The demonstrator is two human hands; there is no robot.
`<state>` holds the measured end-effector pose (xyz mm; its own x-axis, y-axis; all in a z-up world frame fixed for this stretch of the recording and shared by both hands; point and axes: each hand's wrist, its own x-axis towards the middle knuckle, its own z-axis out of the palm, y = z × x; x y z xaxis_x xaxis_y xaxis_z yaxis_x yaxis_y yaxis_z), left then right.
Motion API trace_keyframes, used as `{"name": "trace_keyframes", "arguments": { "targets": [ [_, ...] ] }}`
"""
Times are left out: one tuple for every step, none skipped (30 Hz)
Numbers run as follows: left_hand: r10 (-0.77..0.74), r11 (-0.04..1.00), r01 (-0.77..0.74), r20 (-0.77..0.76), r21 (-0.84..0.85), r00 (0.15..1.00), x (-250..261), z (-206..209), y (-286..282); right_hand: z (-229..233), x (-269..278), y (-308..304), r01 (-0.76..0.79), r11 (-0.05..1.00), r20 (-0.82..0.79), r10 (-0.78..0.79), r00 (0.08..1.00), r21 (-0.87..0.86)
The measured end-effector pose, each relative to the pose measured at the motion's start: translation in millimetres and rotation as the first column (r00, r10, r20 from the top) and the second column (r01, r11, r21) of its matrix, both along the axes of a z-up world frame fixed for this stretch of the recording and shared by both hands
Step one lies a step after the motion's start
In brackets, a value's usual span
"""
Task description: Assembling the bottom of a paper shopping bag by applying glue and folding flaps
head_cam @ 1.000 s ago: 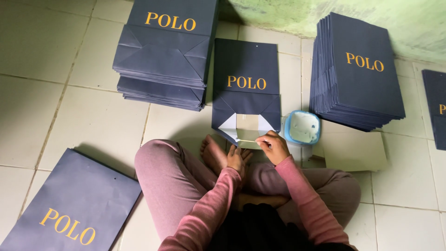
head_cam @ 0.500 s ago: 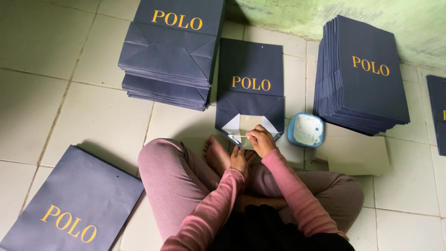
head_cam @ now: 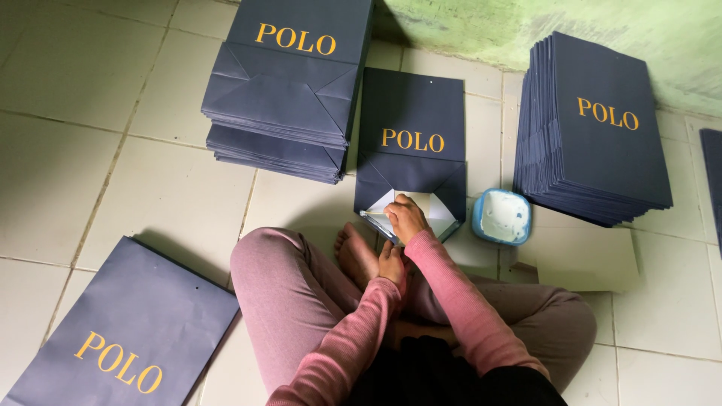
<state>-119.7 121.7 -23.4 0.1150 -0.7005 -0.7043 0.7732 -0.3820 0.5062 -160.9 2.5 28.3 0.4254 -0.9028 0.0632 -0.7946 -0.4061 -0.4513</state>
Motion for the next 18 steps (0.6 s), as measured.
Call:
{"name": "trace_keyframes", "arguments": {
  "targets": [
    [0.000, 1.000, 0.000, 0.000, 0.001, 1.000, 2, 5, 0, 1, -2, 3, 0.000, 1.000, 0.000, 0.000, 1.000, 0.001],
    [0.008, 1.000, -0.008, -0.013, 0.001, 1.000, 3, 11, 0, 3, -4, 5, 0.002, 1.000, -0.004, -0.002, 1.000, 0.006],
    [0.016, 1.000, -0.016, -0.027, 0.002, 1.000, 4, 16, 0, 4, -7, 7, 0.004, 1.000, -0.008, -0.004, 1.000, 0.011],
    [0.014, 1.000, -0.014, -0.028, 0.004, 1.000, 5, 21, 0, 12, -10, 12, 0.006, 1.000, -0.009, -0.006, 1.000, 0.013],
    [0.009, 1.000, -0.009, -0.025, -0.003, 1.000, 6, 26, 1, 20, -12, 17, 0.005, 1.000, -0.006, -0.005, 1.000, 0.015],
    [0.004, 1.000, -0.005, -0.021, -0.012, 1.000, 7, 31, 0, 28, -14, 20, 0.003, 1.000, -0.002, -0.003, 1.000, 0.015],
    [0.002, 1.000, -0.003, -0.021, -0.012, 1.000, 7, 32, 1, 30, -18, 23, 0.005, 1.000, -0.002, -0.005, 1.000, 0.015],
    [0.016, 1.000, -0.017, -0.046, -0.017, 0.999, 7, 34, 1, 32, -21, 27, 0.000, 1.000, 0.002, 0.000, 1.000, 0.008],
    [0.030, 0.999, -0.032, -0.070, -0.021, 0.997, 8, 35, 1, 34, -24, 30, -0.005, 1.000, 0.006, 0.005, 1.000, 0.001],
    [0.028, 0.999, -0.030, -0.070, -0.022, 0.997, 9, 46, 2, 37, -28, 32, -0.002, 1.000, 0.006, 0.002, 1.000, 0.000],
    [0.037, 0.999, -0.039, -0.066, -0.027, 0.997, 11, 56, 2, 40, -31, 35, -0.003, 1.000, 0.009, 0.003, 1.000, 0.013],
    [0.045, 0.998, -0.047, -0.063, -0.032, 0.997, 13, 66, 2, 43, -34, 37, -0.004, 1.000, 0.013, 0.003, 1.000, 0.025],
    [0.042, 0.998, -0.045, -0.062, -0.033, 0.997, 12, 69, 2, 43, -37, 38, -0.001, 1.000, 0.013, 0.001, 1.000, 0.023],
    [0.050, 0.998, -0.053, -0.070, -0.033, 0.996, 12, 72, 1, 44, -40, 40, -0.011, 1.000, 0.007, 0.011, 1.000, 0.012],
    [0.059, 0.998, -0.061, -0.078, -0.032, 0.995, 12, 74, 1, 44, -43, 42, -0.022, 1.000, -0.001, 0.022, 1.000, 0.000],
    [0.056, 0.998, -0.059, -0.077, -0.033, 0.995, 12, 69, 1, 45, -45, 43, -0.020, 1.000, 0.000, 0.020, 1.000, -0.001],
    [0.054, 0.998, -0.058, -0.077, -0.040, 0.996, 12, 63, 1, 46, -47, 44, -0.020, 1.000, -0.001, 0.020, 1.000, -0.006],
    [0.053, 0.997, -0.056, -0.077, -0.045, 0.996, 12, 57, 2, 47, -48, 46, -0.021, 1.000, -0.003, 0.021, 1.000, -0.011]
  ]
}}
